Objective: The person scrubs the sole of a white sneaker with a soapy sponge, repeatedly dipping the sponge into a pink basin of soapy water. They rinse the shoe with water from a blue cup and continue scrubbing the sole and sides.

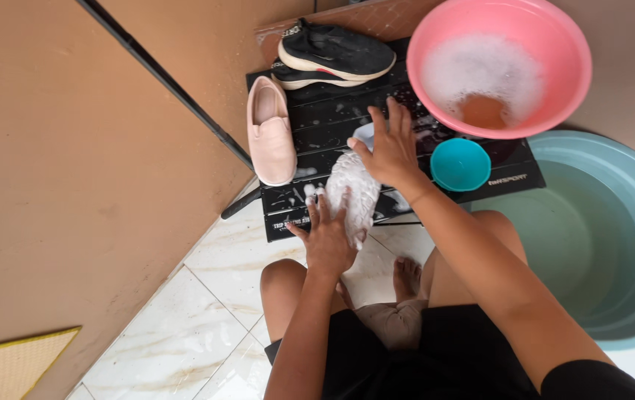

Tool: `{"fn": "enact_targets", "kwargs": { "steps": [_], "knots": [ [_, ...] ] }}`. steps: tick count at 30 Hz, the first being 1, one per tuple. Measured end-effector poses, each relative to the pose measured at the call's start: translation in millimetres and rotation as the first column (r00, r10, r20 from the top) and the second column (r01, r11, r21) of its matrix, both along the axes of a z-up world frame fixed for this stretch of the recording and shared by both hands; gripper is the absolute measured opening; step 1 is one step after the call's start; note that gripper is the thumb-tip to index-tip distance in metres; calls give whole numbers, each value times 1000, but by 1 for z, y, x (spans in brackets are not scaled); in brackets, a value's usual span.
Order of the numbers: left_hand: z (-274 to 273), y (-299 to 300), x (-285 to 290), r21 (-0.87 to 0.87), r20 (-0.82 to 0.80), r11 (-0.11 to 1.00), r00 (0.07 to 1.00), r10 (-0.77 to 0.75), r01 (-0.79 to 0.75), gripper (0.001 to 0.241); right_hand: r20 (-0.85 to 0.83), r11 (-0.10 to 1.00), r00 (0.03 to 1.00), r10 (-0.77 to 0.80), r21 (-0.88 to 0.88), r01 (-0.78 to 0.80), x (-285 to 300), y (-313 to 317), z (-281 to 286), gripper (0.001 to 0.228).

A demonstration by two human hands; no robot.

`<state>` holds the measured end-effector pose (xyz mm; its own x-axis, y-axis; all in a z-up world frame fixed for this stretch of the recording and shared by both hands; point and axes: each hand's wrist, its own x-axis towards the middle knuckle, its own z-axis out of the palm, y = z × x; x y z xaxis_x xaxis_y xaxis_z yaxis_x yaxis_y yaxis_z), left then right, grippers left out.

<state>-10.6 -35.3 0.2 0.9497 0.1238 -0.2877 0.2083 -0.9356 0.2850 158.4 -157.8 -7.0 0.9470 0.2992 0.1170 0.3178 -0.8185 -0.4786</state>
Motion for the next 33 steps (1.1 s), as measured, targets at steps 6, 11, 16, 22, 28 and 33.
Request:
{"fn": "enact_targets", "kwargs": {
  "steps": [6,11,16,22,28,33],
  "knots": [
    [-8,-8,7,17,-25,997,997,73,-73,83,564,972,805,-182,229,59,-60,-105,-19,43],
    [-22,-15,30,32,-4,993,994,112,-112,79,158,963,954,-256,128,238,-72,-149,-4,76],
    [-37,-17,58,99,-19,989,993,116,-113,83,12,971,972,-235,39,235,-35,-154,-33,76],
    [-6,-24,58,181,1,982,999,51,-50,76,213,880,967,-141,474,24,-89,-213,-11,111],
    [-8,-26,58,116,33,992,998,49,-53,84,112,843,849,-517,239,482,-144,-355,-140,114],
    [-15,-21,54,49,179,998,983,37,-46,79,-300,778,718,-628,-267,569,-176,-393,-236,117]
  ]
}}
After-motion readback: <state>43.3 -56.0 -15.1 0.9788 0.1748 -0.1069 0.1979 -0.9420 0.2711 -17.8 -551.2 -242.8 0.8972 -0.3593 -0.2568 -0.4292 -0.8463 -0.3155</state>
